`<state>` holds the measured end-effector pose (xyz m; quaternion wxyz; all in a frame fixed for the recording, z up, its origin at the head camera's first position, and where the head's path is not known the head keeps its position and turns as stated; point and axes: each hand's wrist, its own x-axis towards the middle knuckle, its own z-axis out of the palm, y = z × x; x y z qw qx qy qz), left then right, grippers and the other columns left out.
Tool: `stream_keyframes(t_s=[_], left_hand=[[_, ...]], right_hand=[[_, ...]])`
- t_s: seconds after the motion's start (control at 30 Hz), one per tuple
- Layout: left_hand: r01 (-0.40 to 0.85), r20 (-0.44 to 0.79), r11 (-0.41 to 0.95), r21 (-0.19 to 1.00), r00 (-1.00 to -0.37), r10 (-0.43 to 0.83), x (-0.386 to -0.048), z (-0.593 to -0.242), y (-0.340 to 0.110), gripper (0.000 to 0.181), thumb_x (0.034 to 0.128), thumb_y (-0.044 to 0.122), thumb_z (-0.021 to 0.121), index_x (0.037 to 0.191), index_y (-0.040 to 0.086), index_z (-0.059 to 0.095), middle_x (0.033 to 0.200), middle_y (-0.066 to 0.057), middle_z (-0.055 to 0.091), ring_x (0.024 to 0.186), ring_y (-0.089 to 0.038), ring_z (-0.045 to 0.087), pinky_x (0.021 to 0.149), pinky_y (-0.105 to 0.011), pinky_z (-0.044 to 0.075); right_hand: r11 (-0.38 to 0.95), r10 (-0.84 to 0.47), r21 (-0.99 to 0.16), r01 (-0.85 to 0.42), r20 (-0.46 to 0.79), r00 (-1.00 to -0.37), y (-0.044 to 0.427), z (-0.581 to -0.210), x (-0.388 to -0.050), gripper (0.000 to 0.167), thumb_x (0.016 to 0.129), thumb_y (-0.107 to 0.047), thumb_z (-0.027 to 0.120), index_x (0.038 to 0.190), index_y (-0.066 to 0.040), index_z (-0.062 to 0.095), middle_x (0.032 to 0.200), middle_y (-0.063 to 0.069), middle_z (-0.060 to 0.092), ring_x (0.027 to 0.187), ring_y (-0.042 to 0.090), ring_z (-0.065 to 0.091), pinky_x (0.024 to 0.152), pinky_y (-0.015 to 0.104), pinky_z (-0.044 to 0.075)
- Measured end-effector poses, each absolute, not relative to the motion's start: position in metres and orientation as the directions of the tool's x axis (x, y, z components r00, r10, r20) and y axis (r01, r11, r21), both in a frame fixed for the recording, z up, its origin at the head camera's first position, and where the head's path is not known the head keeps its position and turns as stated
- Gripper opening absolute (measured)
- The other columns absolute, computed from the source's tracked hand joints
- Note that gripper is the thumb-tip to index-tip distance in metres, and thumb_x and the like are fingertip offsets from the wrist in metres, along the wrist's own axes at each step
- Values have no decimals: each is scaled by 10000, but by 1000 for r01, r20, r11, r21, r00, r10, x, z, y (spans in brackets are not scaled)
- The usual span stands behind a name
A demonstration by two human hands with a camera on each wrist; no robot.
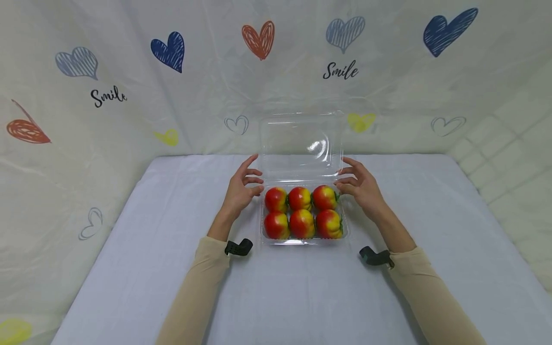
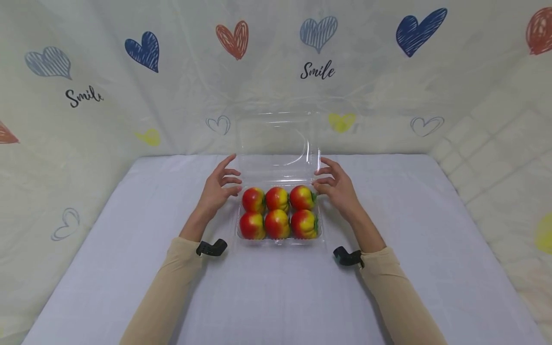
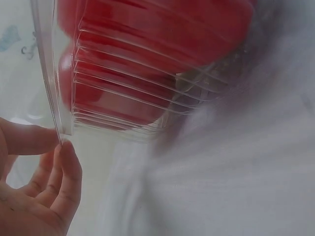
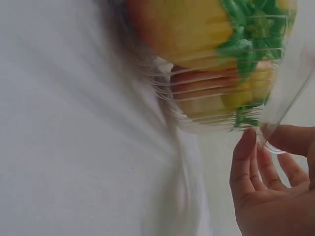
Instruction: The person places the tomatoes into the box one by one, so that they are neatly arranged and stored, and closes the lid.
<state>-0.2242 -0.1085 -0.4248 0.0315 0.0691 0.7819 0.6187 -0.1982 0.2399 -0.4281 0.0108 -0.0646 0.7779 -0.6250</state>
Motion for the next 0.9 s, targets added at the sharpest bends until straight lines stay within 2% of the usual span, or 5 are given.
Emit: stream_keyframes(t_s=[0.2,0.4,0.53,0.77,0.9], left_hand=[[75,43,222,972,-988,148,-226,-425,-109,882,914,-64,705,1568,444,399,1337,-161,599,1132,-300,678,806,-299,643],[95,63,209,973,-986,155,-226,-426,-110,859,912,-78,703,1577,380,410,1347,-214,588,1125,-312,675,783,-271,639],[89,57,211,974,-986,156,-225,-424,-110,860,916,-76,703,1586,370,400,1382,-183,590,1142,-315,680,803,-275,641],[95,62,219,971,-986,153,-225,-413,-108,770,965,2,676,1600,335,395,1431,-185,581,1196,-325,675,971,-409,616],[92,60,238,967,-989,138,-224,-404,-105,710,994,73,662,1597,343,400,1447,-190,573,1219,-318,651,1008,-482,597]], right_hand=[[264,-146,-959,-100,63,-987,245,-422,-199,695,993,-43,649,1612,-159,356,1399,228,527,1033,29,677,844,156,594],[234,-162,-966,-113,76,-984,246,-419,-198,709,960,30,651,1592,-127,372,1369,245,530,1032,100,688,798,238,632],[258,-155,-958,-125,86,-984,245,-420,-198,707,961,30,649,1591,-130,370,1368,245,547,1029,112,683,786,258,637],[280,-129,-946,-161,129,-983,243,-421,-197,672,971,23,643,1568,-183,410,1367,267,551,1014,116,682,764,254,634],[267,-110,-948,-174,149,-983,243,-422,-198,653,964,40,649,1540,-186,441,1316,200,589,1006,152,686,744,244,633]])
